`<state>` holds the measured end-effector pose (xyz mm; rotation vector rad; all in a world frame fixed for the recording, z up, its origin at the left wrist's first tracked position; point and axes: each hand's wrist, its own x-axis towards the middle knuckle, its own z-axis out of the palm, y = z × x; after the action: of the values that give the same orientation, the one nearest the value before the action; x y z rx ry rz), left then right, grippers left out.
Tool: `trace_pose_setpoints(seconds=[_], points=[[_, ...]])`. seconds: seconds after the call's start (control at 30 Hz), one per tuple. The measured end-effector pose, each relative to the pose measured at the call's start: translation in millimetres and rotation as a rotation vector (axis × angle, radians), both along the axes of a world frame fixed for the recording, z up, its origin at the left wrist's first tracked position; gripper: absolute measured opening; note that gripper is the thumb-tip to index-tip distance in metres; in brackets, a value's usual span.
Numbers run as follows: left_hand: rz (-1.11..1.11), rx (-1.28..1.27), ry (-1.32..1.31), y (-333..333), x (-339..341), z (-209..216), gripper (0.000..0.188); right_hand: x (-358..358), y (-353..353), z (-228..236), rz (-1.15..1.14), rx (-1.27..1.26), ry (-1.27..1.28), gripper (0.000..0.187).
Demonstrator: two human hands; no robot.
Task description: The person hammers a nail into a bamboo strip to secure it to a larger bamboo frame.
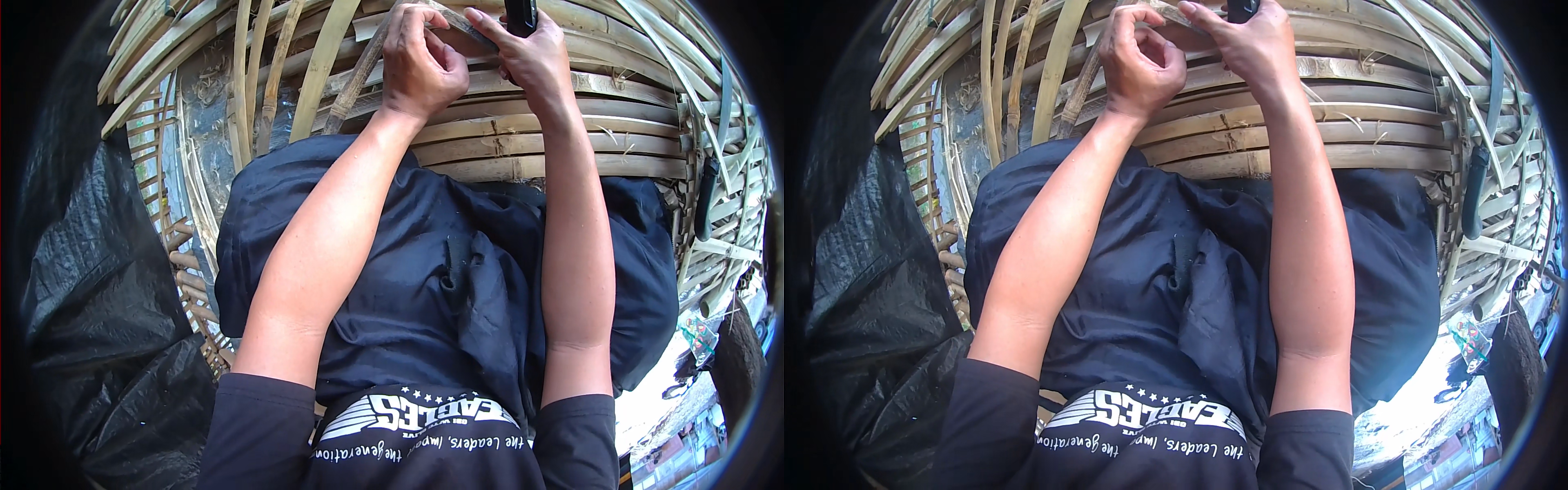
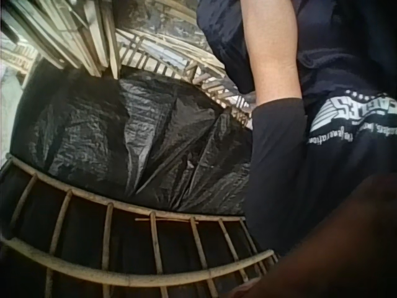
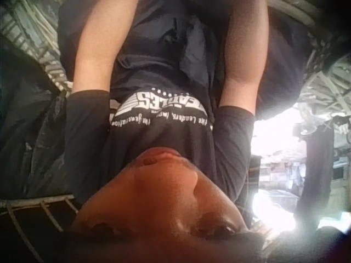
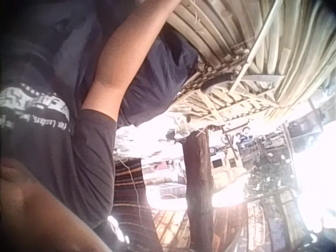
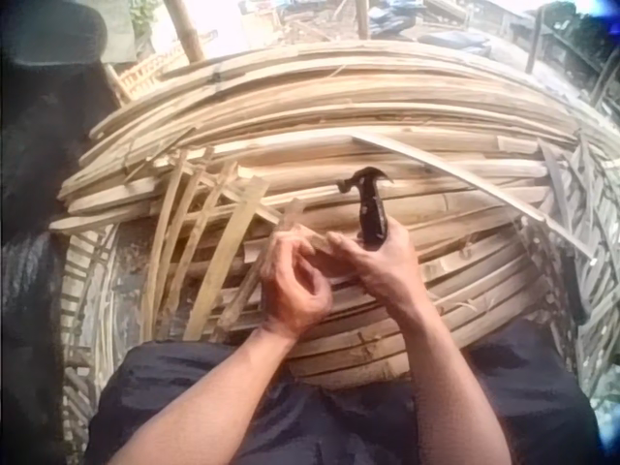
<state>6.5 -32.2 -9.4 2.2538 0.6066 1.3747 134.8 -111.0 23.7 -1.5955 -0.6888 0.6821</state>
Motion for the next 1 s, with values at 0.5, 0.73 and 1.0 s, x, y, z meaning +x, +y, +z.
trace_pose_setpoints(seconds=[0.5, 0.73, 1.0], points=[[-0.003, -0.050, 0.002, 1.1, 3.8, -5.8, 0.015, -4.4, 0.7, 10.2, -0.007, -0.060, 0.042, 0.025], [0.004, -0.056, 0.020, 2.3, 5.5, -9.3, 0.016, -1.8, 2.2, 8.1, -0.001, -0.064, 0.043, 0.026], [-0.011, -0.151, -0.001, -2.2, 8.8, -5.1, 0.025, -0.6, 1.3, 8.1, 0.024, -0.055, 0.065, 0.027]])
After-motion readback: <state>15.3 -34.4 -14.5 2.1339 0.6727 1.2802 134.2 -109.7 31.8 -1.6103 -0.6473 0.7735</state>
